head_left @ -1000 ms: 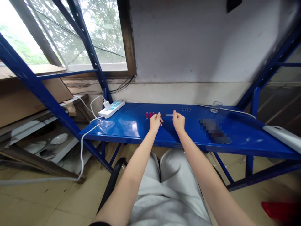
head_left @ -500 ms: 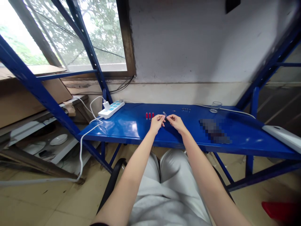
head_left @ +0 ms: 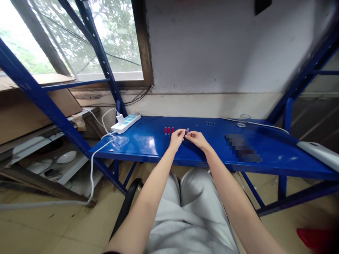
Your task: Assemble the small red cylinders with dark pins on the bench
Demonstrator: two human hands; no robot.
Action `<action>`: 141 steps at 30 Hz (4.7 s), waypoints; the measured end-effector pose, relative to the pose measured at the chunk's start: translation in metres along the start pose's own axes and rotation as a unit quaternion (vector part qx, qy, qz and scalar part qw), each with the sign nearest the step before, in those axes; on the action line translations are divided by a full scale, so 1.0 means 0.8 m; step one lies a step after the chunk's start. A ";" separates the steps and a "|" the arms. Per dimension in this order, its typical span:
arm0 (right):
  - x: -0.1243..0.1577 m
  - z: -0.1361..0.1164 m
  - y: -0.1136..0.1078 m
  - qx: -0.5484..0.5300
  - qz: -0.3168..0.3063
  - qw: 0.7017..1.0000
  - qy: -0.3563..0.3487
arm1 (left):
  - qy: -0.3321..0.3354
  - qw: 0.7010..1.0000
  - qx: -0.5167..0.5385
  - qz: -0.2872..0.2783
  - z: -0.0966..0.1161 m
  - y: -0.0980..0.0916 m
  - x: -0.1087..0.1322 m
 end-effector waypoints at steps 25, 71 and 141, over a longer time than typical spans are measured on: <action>-0.065 0.082 -0.103 0.350 0.088 0.932 0.041 | 0.011 0.997 -0.063 0.042 -0.005 -0.006 -0.001; -0.034 -0.013 0.041 0.440 -0.163 0.878 -0.096 | -0.006 0.930 0.210 0.301 -0.012 -0.077 0.013; 0.009 -0.038 -0.004 0.296 0.045 0.948 -0.110 | 0.020 0.988 -0.063 0.140 0.001 -0.027 0.006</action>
Point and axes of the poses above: each hand's wrist, its own x-axis away from the middle knuckle, its own y-axis out of the palm, z = x × y, the point moved 8 cm from there along -x, towards the middle knuckle, and after that the axes turned 10 degrees about -y, right-handed, at the moved point
